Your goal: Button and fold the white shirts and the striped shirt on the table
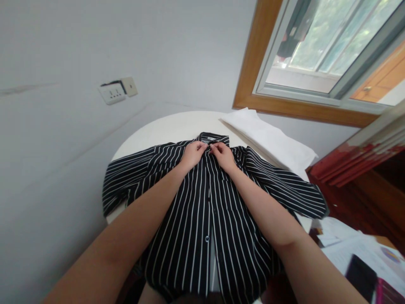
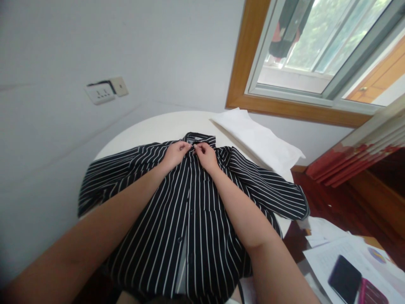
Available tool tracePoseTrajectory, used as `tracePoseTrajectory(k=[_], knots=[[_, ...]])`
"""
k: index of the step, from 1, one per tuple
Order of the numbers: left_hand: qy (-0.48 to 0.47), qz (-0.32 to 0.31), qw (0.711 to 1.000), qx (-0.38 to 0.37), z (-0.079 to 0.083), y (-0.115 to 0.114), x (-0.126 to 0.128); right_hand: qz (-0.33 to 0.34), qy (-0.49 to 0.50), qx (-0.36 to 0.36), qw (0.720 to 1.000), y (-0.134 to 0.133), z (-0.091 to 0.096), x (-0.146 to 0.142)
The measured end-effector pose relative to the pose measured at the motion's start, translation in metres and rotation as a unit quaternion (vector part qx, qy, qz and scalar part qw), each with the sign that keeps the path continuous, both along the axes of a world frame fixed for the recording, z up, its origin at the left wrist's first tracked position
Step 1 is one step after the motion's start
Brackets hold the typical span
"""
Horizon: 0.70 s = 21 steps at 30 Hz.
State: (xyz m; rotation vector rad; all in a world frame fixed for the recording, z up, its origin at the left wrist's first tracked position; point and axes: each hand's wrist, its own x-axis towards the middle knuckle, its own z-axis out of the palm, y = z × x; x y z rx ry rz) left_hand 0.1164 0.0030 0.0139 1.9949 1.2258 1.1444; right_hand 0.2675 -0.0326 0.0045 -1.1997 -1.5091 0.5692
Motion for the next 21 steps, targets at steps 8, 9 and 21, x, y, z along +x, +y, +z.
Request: tracePoseTrajectory(k=[8,9,21], knots=[[-0.067,-0.013,0.997,-0.021,0.0013,-0.0035,0.0037,-0.031,-0.035,0.003,0.999,0.0052,-0.0039,-0.0003],[-0.075,-0.019,0.997,-0.023,0.0002,-0.0029,0.0034,-0.03,-0.036,0.001,0.999,0.0056,-0.0042,-0.0002],[-0.05,-0.082,0.995,0.026,-0.0019,-0.0029,0.0015,-0.08,-0.109,-0.001,0.991,0.004,-0.0026,0.0001]])
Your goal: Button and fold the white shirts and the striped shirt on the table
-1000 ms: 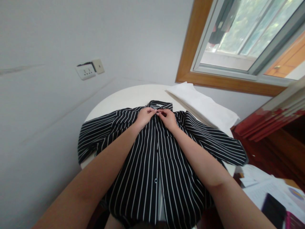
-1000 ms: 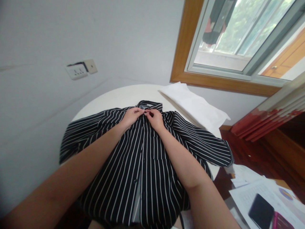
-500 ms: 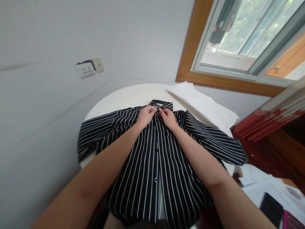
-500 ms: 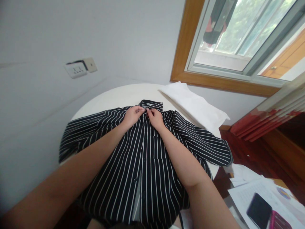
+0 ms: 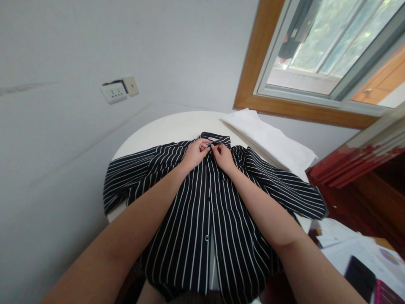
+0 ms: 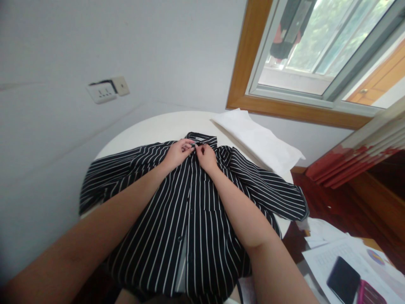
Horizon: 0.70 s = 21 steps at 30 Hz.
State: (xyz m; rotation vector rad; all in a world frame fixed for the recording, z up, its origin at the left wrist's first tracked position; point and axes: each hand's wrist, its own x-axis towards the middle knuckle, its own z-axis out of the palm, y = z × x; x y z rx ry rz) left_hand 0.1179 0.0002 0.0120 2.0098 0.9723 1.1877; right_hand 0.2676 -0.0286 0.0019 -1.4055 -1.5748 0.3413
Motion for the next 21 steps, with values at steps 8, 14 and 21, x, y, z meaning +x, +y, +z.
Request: tracePoseTrajectory(k=[8,14,21], knots=[[0.063,0.035,0.995,0.067,0.007,-0.009,0.001,0.046,0.04,-0.048,0.997,0.008,-0.004,0.006],[0.052,0.042,0.996,0.054,0.006,-0.007,0.002,0.073,0.066,-0.053,0.994,0.005,0.001,0.005],[0.159,0.087,0.974,0.138,0.014,0.001,-0.017,0.07,0.118,-0.036,0.99,0.006,-0.004,0.009]])
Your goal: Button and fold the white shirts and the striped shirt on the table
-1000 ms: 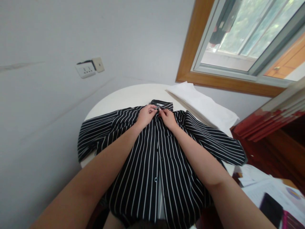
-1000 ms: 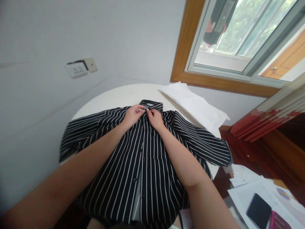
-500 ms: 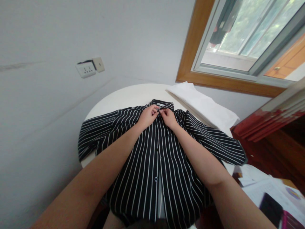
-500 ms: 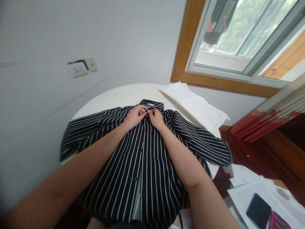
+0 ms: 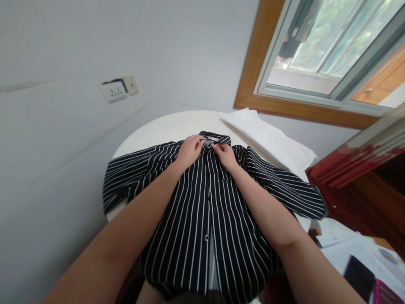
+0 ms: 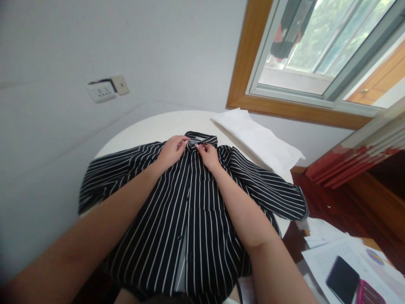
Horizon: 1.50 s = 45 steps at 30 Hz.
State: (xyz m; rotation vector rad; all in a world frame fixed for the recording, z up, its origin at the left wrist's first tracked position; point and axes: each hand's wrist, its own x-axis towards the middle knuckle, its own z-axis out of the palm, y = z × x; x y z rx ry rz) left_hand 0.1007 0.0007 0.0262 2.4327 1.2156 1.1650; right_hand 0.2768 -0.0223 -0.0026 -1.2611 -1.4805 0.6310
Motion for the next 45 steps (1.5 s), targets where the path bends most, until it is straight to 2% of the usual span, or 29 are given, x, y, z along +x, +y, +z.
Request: tracePoseTrajectory(k=[3,7,9,12,14,16,18,20,23,27,30,35,38,42,45], knots=[[0.1,0.042,0.994,0.025,0.001,0.003,-0.011,-0.004,0.037,0.01,0.999,0.003,-0.005,0.0],[0.202,0.022,0.979,0.02,-0.002,-0.001,-0.013,0.009,0.086,0.019,0.996,-0.003,0.0,-0.002],[0.236,0.02,0.971,0.009,-0.003,-0.003,-0.011,-0.014,0.077,0.034,0.996,-0.011,0.008,-0.002],[0.242,0.052,0.969,0.0,-0.004,-0.004,-0.01,-0.11,0.006,0.106,0.988,-0.023,0.022,0.002],[0.23,0.077,0.97,0.002,-0.004,-0.002,-0.012,-0.181,-0.067,0.158,0.968,-0.028,0.028,0.008],[0.219,0.094,0.971,0.002,-0.004,-0.001,-0.013,-0.22,-0.152,0.174,0.948,-0.029,0.032,0.012],[0.202,0.105,0.974,-0.002,-0.004,0.001,-0.013,-0.205,-0.246,0.148,0.936,-0.028,0.031,0.014],[0.173,0.106,0.979,-0.01,-0.003,0.002,-0.013,-0.157,-0.332,0.104,0.924,-0.025,0.026,0.014],[0.121,0.093,0.988,-0.03,-0.002,0.002,-0.012,-0.105,-0.404,0.054,0.907,-0.02,0.019,0.012],[0.076,0.079,0.992,-0.062,-0.002,0.004,-0.01,-0.072,-0.414,0.041,0.906,-0.016,0.013,0.011],[0.081,0.059,0.993,-0.069,-0.006,0.007,-0.008,-0.057,-0.41,0.023,0.91,-0.015,0.012,0.012],[0.117,0.035,0.991,-0.045,-0.011,0.006,-0.007,-0.082,-0.399,0.015,0.913,-0.019,0.024,0.014],[0.118,0.048,0.992,-0.026,-0.001,-0.002,-0.007,-0.093,-0.388,0.022,0.917,-0.027,0.04,0.013],[0.14,0.06,0.988,-0.019,0.024,-0.016,-0.005,0.011,-0.4,-0.012,0.916,-0.051,0.055,0.003],[0.207,0.011,0.976,-0.067,0.041,-0.028,-0.005,0.047,-0.415,-0.066,0.906,-0.075,0.057,-0.009]])
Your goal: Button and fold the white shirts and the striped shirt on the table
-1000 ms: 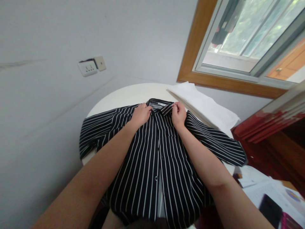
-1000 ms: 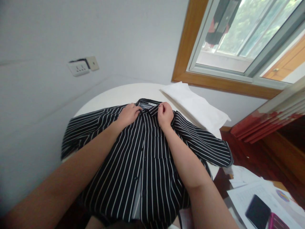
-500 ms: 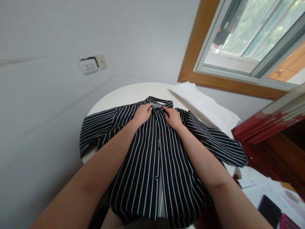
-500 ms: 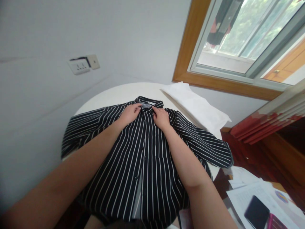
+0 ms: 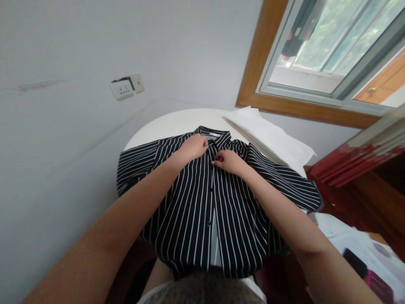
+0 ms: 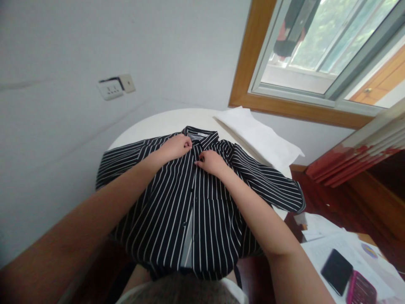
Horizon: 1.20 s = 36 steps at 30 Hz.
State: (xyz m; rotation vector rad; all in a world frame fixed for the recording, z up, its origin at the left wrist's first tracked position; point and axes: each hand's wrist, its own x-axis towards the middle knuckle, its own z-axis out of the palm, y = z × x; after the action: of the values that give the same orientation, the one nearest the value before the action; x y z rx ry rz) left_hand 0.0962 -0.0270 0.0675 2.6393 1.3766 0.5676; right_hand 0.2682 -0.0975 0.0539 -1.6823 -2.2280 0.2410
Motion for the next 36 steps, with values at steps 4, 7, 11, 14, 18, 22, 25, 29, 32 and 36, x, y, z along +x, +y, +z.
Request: tracePoseTrajectory(k=[4,7,11,14,18,22,25,29,32,36], knots=[[0.052,-0.048,0.99,-0.118,0.009,-0.02,0.001,-0.035,-0.036,0.018,0.999,-0.026,-0.004,-0.014],[0.069,-0.083,0.978,-0.181,0.001,-0.031,0.001,-0.051,-0.059,0.032,0.996,-0.031,-0.007,-0.017],[0.046,-0.077,0.984,-0.155,-0.017,-0.028,0.004,-0.057,-0.043,0.041,0.997,-0.022,-0.01,-0.011],[0.025,-0.069,0.989,-0.131,-0.028,-0.019,0.007,-0.07,0.011,0.039,0.997,-0.012,-0.015,-0.004],[-0.024,-0.03,0.996,-0.085,-0.041,-0.018,0.009,-0.091,0.11,0.043,0.989,-0.007,-0.025,0.003],[-0.095,-0.004,0.995,-0.04,-0.053,-0.019,0.0,-0.08,0.155,0.075,0.982,-0.008,-0.036,0.009],[-0.12,0.01,0.992,-0.043,-0.056,-0.013,-0.006,-0.082,0.192,0.054,0.976,-0.005,-0.041,0.013],[-0.087,0.044,0.995,-0.029,-0.051,-0.013,-0.002,-0.084,0.22,0.038,0.971,-0.001,-0.042,0.013],[-0.052,0.066,0.996,-0.005,-0.049,-0.019,0.006,-0.087,0.205,0.046,0.974,-0.002,-0.04,0.01],[-0.043,0.082,0.996,0.012,-0.052,-0.023,0.013,-0.12,0.184,0.052,0.974,-0.002,-0.038,0.005]])
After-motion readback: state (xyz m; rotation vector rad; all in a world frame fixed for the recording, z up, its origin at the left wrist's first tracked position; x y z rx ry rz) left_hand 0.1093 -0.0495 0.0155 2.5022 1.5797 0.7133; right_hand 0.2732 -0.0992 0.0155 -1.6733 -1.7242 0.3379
